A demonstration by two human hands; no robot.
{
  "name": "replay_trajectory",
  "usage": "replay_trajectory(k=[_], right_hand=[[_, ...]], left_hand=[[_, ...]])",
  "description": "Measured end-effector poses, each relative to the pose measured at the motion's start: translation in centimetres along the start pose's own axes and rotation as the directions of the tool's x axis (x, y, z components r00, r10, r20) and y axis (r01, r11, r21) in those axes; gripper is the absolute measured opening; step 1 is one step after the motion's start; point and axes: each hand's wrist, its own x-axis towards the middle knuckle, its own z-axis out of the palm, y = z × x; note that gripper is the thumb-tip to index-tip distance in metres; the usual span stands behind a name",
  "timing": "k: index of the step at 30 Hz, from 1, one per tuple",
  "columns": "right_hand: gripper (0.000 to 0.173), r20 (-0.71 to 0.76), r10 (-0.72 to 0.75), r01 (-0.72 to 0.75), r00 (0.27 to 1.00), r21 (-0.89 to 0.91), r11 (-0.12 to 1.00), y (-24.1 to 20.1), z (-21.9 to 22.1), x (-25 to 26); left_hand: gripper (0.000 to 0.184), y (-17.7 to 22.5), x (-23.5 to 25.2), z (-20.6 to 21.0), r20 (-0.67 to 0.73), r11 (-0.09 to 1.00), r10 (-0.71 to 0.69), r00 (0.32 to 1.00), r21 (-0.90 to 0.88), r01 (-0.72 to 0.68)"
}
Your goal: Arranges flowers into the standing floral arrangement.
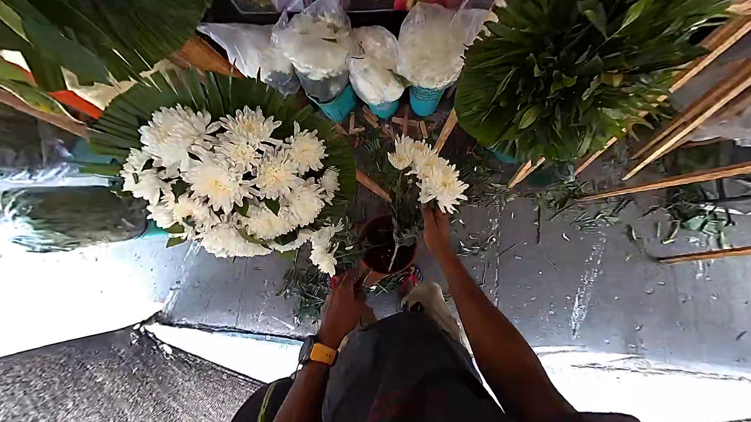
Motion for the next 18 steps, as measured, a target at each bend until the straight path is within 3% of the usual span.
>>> replay_trajectory(k=[3, 5, 9, 12, 18], right_hand=[[0.041, -0.042, 0.016, -0.005, 0.999, 0.235, 0.972, -2.2, -0.9, 1.1], [0.047, -0.044, 0.136, -0.110, 0.990, 0.377, 0.920, -3.4, -1.1, 1.5], [0.053, 0.013, 0.360, -0.296, 0.933, 0.595, 0.747, -5.3, -1.1, 1.8], [0.052, 0.010, 0.408, -0.311, 0.913, 0.665, 0.679, -4.7, -0.8, 1.8], [0.061, 0.007, 0.537, -0.426, 0.844, 0.618, 0.661, -2.8, 0.4, 0.4]], left_hand=[[0.064, 1.2, 1.8, 0.4, -0.033, 0.999, 0.045, 0.998, 0.025, -0.044], [0.074, 1.4, 3.0, 0.9, 0.027, 0.997, 0.070, 0.997, 0.031, -0.071], [0.047, 1.2, 3.6, 2.0, 0.030, 0.977, 0.187, 0.982, -0.110, -0.182], [0.047, 1.3, 3.0, 2.2, 0.024, 0.937, 0.235, 0.972, -0.270, -0.220], [0.046, 0.9, 3.8, 2.0, 0.064, 0.999, 0.014, 0.998, 0.032, -0.016]])
